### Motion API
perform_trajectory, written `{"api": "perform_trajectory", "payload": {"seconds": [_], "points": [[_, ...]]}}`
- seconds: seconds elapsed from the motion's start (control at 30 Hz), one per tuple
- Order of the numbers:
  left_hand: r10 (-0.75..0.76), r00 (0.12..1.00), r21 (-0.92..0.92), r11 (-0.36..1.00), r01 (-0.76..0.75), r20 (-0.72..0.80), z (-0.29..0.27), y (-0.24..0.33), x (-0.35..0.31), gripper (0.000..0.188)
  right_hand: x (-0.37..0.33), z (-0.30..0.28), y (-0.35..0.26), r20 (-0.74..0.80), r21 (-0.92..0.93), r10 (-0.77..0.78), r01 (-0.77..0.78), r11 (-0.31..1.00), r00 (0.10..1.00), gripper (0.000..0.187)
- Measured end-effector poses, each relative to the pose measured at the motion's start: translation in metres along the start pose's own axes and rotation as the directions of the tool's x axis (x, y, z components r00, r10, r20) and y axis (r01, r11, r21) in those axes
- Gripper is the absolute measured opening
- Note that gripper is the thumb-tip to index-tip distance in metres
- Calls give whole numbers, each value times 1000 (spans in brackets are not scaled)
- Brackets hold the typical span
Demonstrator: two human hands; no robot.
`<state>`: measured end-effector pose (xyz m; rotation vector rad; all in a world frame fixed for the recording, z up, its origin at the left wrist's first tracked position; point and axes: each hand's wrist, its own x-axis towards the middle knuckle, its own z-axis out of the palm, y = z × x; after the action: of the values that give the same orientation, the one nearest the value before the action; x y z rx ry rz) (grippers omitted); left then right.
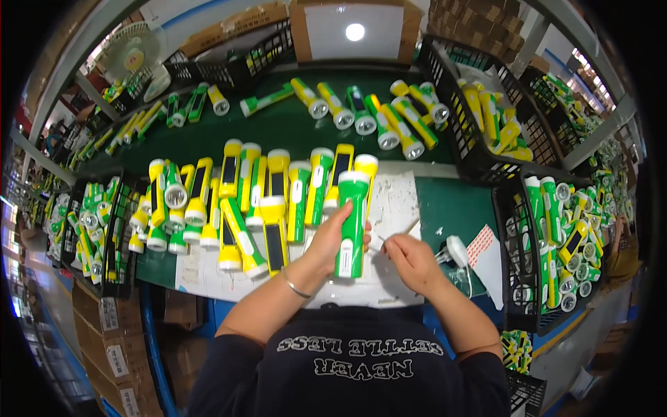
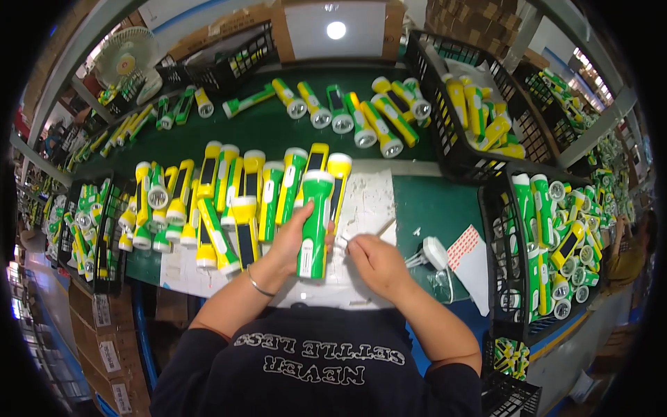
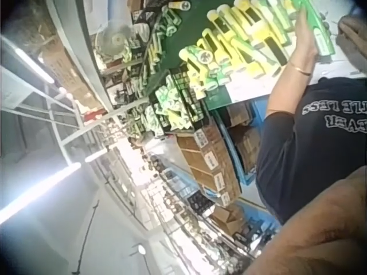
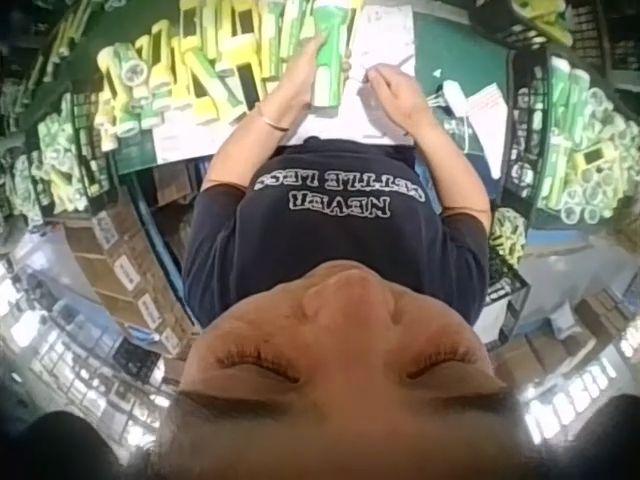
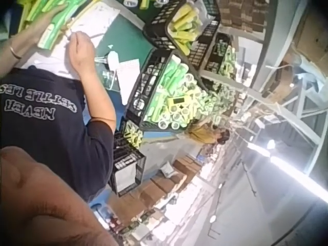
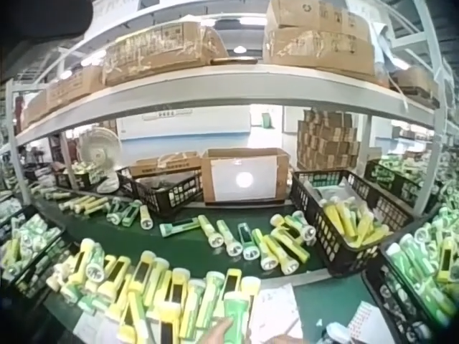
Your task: Inspecting and checking the components of solar-powered flashlights at a factory workstation.
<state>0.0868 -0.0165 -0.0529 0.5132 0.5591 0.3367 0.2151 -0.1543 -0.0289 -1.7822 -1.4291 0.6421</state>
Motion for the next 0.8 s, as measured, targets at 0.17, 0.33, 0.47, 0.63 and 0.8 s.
{"api": "perform_trajectory", "payload": {"seconds": [0.17,0.33,0.47,0.63,0.8], "points": [[158,987,192,968,-161,30,14,7,-6,30,10,0,-30,-76,-270,-223,196,943,972,10],[299,953,487,824,-289,60,12,1,-10,31,15,8,-33,66,-585,-354,323,744,933,8],[402,901,503,753,-425,160,-5,-8,-8,38,14,16,-40,66,-631,-376,330,702,924,11],[390,921,354,860,-367,8,-18,11,-4,58,-15,19,-38,342,-331,-483,585,741,806,17],[290,947,179,933,-312,140,-18,15,-6,45,-5,27,-45,98,-266,-515,521,811,852,22]]}}
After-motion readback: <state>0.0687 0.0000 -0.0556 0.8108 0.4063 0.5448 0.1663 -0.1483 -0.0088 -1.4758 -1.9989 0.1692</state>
